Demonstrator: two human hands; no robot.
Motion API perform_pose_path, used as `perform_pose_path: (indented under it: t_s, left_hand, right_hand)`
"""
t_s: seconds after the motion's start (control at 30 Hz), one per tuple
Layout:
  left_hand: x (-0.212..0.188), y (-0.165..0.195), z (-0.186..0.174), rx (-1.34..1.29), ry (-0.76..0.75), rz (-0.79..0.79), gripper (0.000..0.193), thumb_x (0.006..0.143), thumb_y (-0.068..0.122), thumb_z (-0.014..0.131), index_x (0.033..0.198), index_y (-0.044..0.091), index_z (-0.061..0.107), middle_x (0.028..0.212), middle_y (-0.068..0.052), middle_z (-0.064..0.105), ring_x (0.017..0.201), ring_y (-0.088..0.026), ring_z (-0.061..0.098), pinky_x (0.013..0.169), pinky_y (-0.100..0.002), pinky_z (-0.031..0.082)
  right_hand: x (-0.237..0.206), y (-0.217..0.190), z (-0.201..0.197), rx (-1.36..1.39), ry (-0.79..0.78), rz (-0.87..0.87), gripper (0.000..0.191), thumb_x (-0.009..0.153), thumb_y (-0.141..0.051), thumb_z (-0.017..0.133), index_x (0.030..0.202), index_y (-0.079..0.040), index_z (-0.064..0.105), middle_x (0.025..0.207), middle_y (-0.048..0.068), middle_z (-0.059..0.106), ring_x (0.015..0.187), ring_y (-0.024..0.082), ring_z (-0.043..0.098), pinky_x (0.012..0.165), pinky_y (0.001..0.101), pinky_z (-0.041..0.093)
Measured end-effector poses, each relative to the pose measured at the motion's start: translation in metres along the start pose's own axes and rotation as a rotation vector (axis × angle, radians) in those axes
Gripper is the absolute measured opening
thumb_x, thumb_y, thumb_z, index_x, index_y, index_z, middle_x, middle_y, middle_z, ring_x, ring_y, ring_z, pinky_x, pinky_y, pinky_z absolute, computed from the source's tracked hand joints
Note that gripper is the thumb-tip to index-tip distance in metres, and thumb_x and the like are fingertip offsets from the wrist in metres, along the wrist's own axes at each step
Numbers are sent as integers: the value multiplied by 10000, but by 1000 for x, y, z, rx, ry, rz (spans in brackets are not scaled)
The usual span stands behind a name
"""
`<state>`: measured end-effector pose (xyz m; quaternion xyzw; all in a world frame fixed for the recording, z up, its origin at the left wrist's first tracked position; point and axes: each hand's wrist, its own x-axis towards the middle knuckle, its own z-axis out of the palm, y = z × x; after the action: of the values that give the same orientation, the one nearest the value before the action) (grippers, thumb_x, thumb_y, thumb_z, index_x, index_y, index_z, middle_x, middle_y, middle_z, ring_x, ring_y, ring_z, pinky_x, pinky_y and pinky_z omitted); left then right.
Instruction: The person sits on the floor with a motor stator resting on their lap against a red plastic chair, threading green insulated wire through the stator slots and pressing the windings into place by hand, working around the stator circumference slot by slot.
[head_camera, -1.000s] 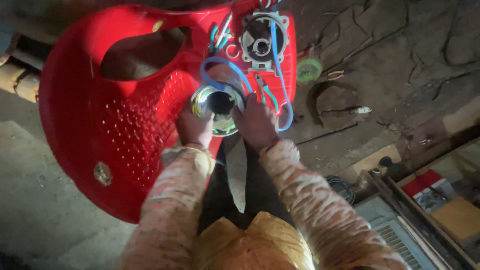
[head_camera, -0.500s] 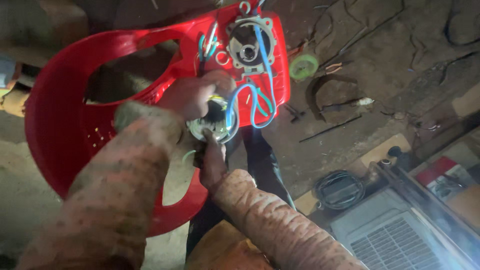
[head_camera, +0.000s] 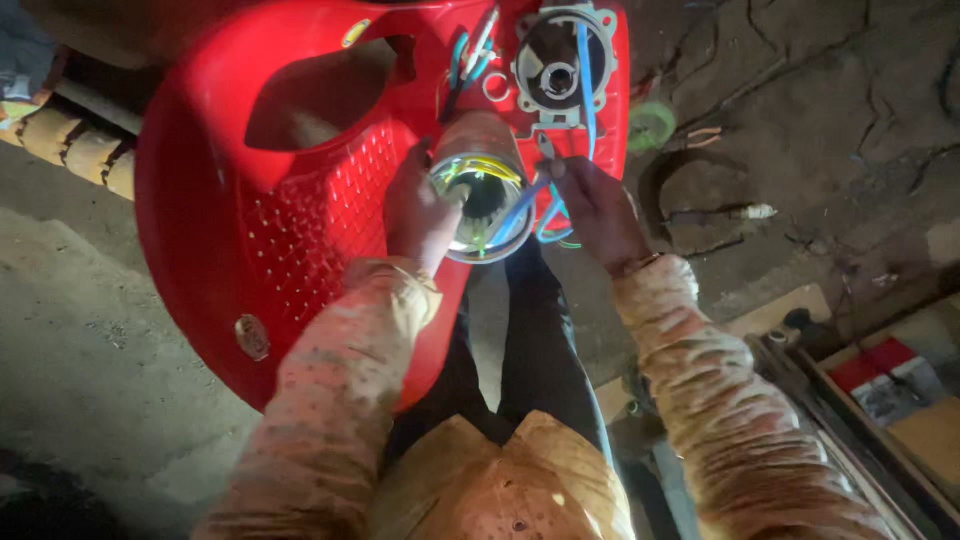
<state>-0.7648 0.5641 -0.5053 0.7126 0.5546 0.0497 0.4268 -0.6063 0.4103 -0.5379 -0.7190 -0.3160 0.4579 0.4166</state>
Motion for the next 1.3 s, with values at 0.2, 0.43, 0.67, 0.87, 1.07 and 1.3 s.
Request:
perform_pose_path:
  t_s: [0.2, 0.43, 0.67, 0.87, 1.07, 1.3]
  left_hand:
    - [10, -21, -6, 154, -189, 186, 486, 798, 88, 727, 1279, 97, 655, 1023, -218, 735, 961, -424, 700, 833, -500, 558]
    - [31, -6, -26, 338, -377, 425, 360, 779, 77, 720, 1135, 75, 670, 928, -213, 718, 902, -431, 698, 784, -527, 553]
    - [63, 23, -27, 571, -563, 967, 282, 702, 87, 722, 984, 98, 729, 909, -143, 718, 924, -364, 699, 782, -478, 572]
    - [71, 35, -20, 395, -409, 1290, 178, 737, 129, 739, 914, 111, 750, 930, -107, 724, 944, -355, 701, 774, -468, 546]
    - [25, 32, -17, 659, -122, 749, 174, 833, 142, 696, 991, 68, 686, 1007, -148, 670, 1015, -375, 669, 904, -549, 513]
    - [-72, -4, 6, 142, 96, 400, 182, 852, 88, 730, 980, 35, 612, 920, -170, 605, 876, -386, 609, 783, -501, 481]
  right_hand:
    - [-86, 17, -26, -150, -218, 178, 169, 979, -144, 629, 872, -17, 590, 703, 24, 414, 652, 89, 393, 567, 293, 333]
    - [-109, 18, -5, -260, -477, 3, 173, 932, -212, 713, 954, -43, 683, 836, 125, 652, 743, 259, 616, 677, 355, 501]
    - [-61, -9, 11, -426, -650, 74, 257, 885, -358, 739, 1012, -142, 793, 919, 112, 757, 862, 332, 716, 727, 403, 536]
    - [-70, -19, 92, -328, -533, -89, 201, 928, -261, 713, 1063, -114, 738, 1028, 116, 737, 941, 350, 707, 792, 428, 560]
    - [-81, 3, 60, -511, -493, -180, 424, 802, -188, 731, 1217, -112, 693, 1213, 172, 690, 931, 392, 680, 762, 459, 543]
    - [-47, 19, -31, 92, -153, 302, 207, 1000, -112, 706, 1170, 6, 693, 1009, 88, 712, 867, 141, 643, 757, 308, 511]
